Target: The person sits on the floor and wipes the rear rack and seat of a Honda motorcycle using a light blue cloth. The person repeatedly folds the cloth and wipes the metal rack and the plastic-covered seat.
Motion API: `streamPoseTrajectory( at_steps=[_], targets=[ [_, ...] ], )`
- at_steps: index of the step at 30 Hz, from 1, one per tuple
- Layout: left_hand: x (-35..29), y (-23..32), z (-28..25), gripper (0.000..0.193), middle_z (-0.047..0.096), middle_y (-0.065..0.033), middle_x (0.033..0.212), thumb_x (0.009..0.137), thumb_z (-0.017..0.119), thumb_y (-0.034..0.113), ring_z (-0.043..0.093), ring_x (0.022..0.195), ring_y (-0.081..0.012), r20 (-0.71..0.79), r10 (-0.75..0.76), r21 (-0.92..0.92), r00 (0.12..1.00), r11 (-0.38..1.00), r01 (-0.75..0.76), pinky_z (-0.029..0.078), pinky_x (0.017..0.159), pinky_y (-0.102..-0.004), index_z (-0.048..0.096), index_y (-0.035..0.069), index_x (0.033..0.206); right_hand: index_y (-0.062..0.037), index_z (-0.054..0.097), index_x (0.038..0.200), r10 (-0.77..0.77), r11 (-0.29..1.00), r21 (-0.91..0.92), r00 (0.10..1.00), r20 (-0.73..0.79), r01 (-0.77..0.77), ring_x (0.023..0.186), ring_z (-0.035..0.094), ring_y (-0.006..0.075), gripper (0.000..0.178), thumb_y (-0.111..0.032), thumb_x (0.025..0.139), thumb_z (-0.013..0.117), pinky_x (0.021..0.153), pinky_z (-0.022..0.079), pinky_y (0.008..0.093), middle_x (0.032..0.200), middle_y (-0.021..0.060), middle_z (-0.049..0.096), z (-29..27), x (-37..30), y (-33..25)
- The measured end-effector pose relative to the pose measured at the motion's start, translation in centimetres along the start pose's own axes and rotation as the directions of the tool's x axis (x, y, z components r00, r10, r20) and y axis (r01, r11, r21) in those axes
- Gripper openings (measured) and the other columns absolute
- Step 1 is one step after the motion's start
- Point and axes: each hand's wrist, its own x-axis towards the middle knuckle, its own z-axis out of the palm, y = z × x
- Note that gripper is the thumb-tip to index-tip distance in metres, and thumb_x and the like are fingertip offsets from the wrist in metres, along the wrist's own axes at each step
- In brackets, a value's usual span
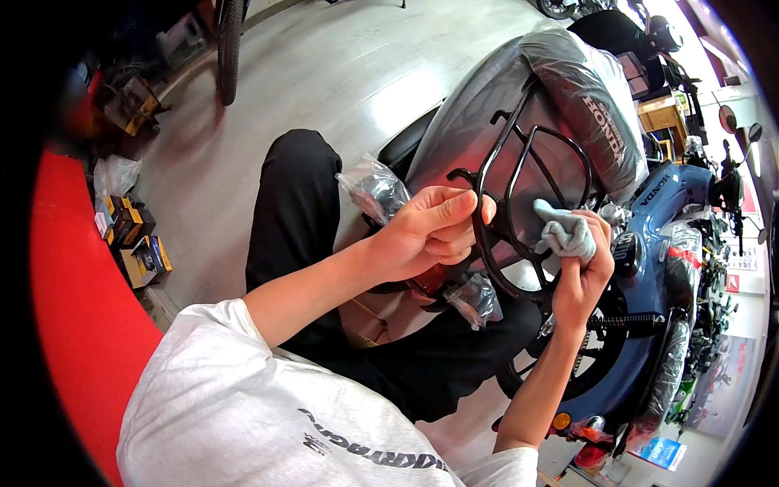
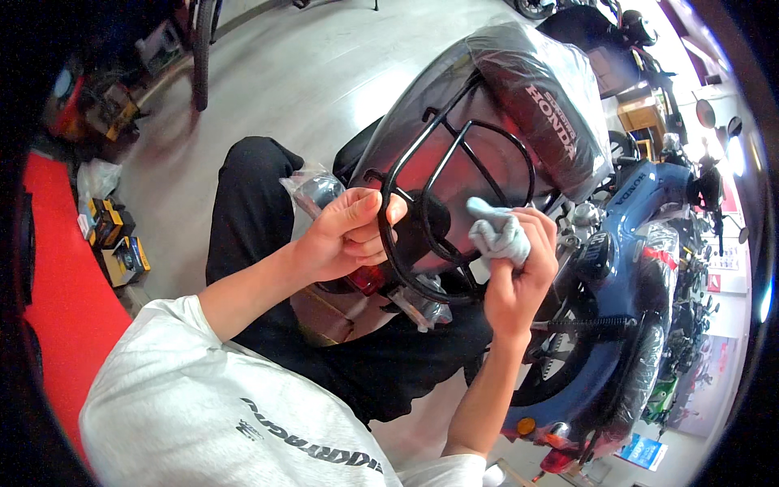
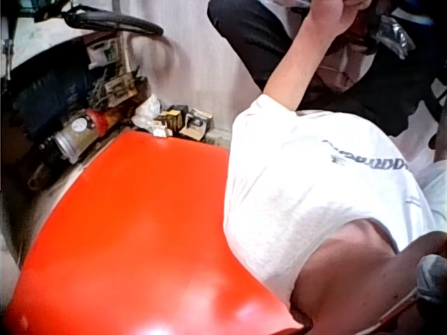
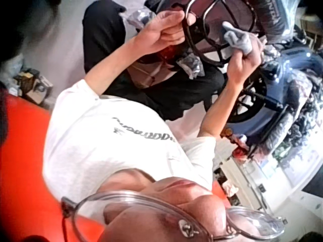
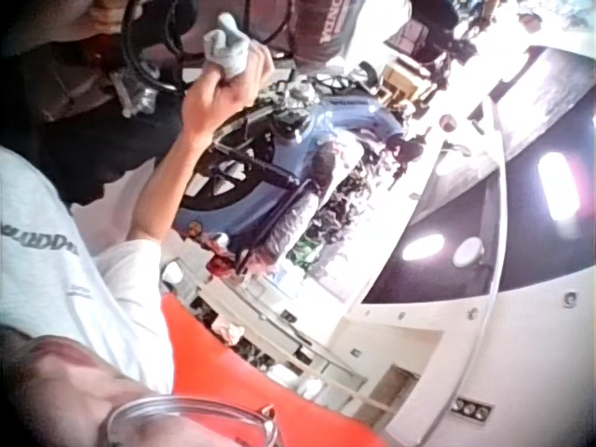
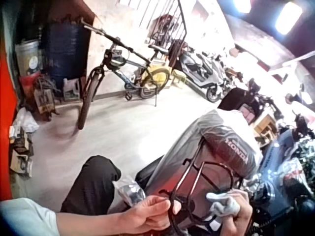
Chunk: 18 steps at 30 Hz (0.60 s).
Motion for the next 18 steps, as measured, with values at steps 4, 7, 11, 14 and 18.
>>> streamPoseTrajectory(
  at_steps=[4,7,11,14,18],
  targets=[
    [-0.1,-0.1,0.2,0.035,0.026,0.0093,0.056,0.103,0.051,0.04,0.029,0.048,-0.0025,-0.02,0.013,0.003,1.0,1.0,-0.013,0.024,0.046,-0.0214,0.057,0.005,0.101,0.0044,0.063,0.089,-0.007,0.999,-0.031,0.997,0.076,0.009,0.089,0.057,0.0347,0.03,-0.003,0.061,0.054,0.084,0.045,0.0392,0.09,0.018,0.064,0.3,-0.9,-3.4],
    [-0.1,-0.2,0.5,0.035,0.027,0.0097,0.056,0.103,0.051,0.04,0.03,0.049,-0.0016,-0.032,0.014,-0.007,0.999,1.0,-0.014,0.025,0.046,-0.0201,0.057,0.006,0.1,0.0037,0.063,0.094,-0.028,0.988,-0.152,0.998,0.051,0.035,0.087,0.058,0.0354,0.033,-0.004,0.062,0.056,0.082,0.046,0.0411,0.091,0.0168,0.065,1.1,-1.5,-6.0],
    [-0.2,-0.3,0.2,0.035,0.028,0.0108,0.056,0.103,0.05,0.042,0.029,0.048,-0.0006,-0.014,-0.007,-0.006,1.0,1.0,0.007,0.024,0.046,-0.0197,0.055,0.007,0.103,0.0046,0.065,0.111,-0.088,0.974,-0.209,0.996,0.029,0.092,0.098,0.062,0.0387,0.045,-0.006,0.068,0.061,0.085,0.05,0.0432,0.107,0.0188,0.069,2.4,-2.8,-8.7],
    [-0.3,0.0,0.5,0.036,0.027,0.011,0.056,0.103,0.049,0.044,0.029,0.048,-0.0006,-0.037,-0.018,0.007,0.999,1.0,0.019,0.024,0.046,-0.0198,0.053,0.008,0.104,0.0068,0.067,0.108,-0.091,0.996,0.019,0.996,0.009,0.09,0.099,0.064,0.0358,0.04,-0.012,0.073,0.063,0.087,0.05,0.0418,0.109,0.0203,0.069,2.6,-3.4,-8.6],
    [0.0,0.1,0.3,0.036,0.026,0.0106,0.056,0.104,0.048,0.043,0.028,0.048,-0.0011,0.019,-0.006,0.031,1.0,1.0,0.005,0.025,0.046,-0.0201,0.054,0.008,0.103,0.0061,0.056,0.119,0.166,0.912,0.407,0.853,-0.495,0.059,0.105,0.065,0.0322,0.034,-0.009,0.088,0.058,0.092,0.054,0.0509,0.116,0.0196,0.063,0.8,-8.6,-4.2]
  ],
)
